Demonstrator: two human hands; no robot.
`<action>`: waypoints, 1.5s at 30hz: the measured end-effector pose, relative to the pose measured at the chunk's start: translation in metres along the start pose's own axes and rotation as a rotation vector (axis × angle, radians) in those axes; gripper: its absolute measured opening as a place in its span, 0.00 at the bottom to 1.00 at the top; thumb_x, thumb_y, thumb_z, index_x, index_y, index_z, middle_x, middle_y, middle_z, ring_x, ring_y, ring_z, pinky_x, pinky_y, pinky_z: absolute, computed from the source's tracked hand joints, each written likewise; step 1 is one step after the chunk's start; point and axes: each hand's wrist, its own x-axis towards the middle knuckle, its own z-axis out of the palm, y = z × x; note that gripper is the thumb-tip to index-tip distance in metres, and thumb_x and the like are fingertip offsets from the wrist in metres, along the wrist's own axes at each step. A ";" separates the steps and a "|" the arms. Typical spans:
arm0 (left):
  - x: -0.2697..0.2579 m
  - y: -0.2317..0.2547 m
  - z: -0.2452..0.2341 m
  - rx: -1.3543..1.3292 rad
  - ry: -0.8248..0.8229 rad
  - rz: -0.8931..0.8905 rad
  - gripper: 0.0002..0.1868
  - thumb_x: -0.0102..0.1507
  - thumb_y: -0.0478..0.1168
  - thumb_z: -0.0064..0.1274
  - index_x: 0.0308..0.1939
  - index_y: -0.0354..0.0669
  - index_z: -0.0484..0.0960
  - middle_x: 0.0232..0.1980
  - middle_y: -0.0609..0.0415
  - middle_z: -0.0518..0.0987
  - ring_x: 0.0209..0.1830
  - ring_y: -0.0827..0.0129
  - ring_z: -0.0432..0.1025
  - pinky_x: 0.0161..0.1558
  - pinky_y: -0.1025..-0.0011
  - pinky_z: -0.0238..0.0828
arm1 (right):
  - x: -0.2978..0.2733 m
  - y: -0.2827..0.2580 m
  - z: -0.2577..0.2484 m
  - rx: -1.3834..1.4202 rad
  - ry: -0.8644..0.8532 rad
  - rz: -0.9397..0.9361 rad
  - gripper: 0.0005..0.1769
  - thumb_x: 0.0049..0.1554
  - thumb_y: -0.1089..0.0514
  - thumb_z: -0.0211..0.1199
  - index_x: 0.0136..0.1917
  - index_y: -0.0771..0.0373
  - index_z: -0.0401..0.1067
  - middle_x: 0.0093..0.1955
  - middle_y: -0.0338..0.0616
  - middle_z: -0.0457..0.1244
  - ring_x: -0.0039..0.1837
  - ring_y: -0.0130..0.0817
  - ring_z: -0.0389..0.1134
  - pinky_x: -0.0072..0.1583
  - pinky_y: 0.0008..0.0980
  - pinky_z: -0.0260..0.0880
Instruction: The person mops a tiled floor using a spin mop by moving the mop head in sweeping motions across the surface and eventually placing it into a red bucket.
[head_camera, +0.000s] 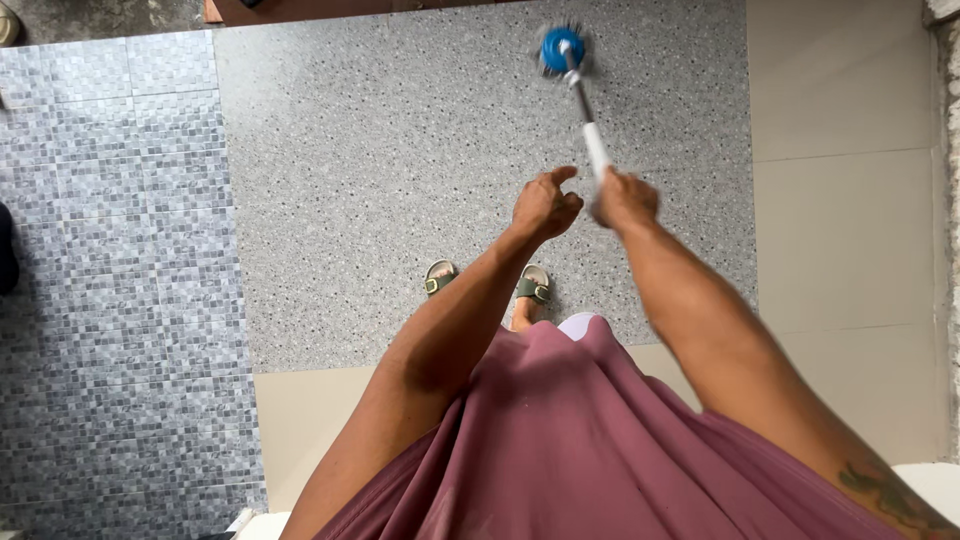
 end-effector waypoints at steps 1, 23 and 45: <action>-0.001 0.002 0.004 0.012 0.001 0.049 0.31 0.56 0.43 0.51 0.66 0.53 0.76 0.62 0.47 0.80 0.55 0.52 0.79 0.61 0.60 0.73 | -0.001 0.014 -0.002 -0.042 0.017 0.033 0.30 0.59 0.56 0.59 0.74 0.59 0.62 0.54 0.55 0.72 0.52 0.47 0.78 0.53 0.49 0.79; -0.006 0.018 0.043 0.066 -0.115 0.213 0.30 0.57 0.47 0.56 0.64 0.52 0.79 0.56 0.40 0.83 0.54 0.47 0.78 0.59 0.57 0.74 | -0.111 0.056 -0.034 -0.139 -0.020 0.081 0.22 0.53 0.59 0.63 0.62 0.58 0.74 0.56 0.54 0.71 0.60 0.52 0.73 0.60 0.49 0.74; -0.010 0.082 0.121 0.109 -0.294 0.247 0.31 0.55 0.49 0.59 0.63 0.50 0.80 0.54 0.38 0.83 0.55 0.46 0.78 0.58 0.57 0.74 | -0.135 0.143 -0.013 -0.070 0.118 0.152 0.20 0.53 0.60 0.63 0.60 0.59 0.77 0.50 0.57 0.72 0.55 0.54 0.75 0.58 0.48 0.74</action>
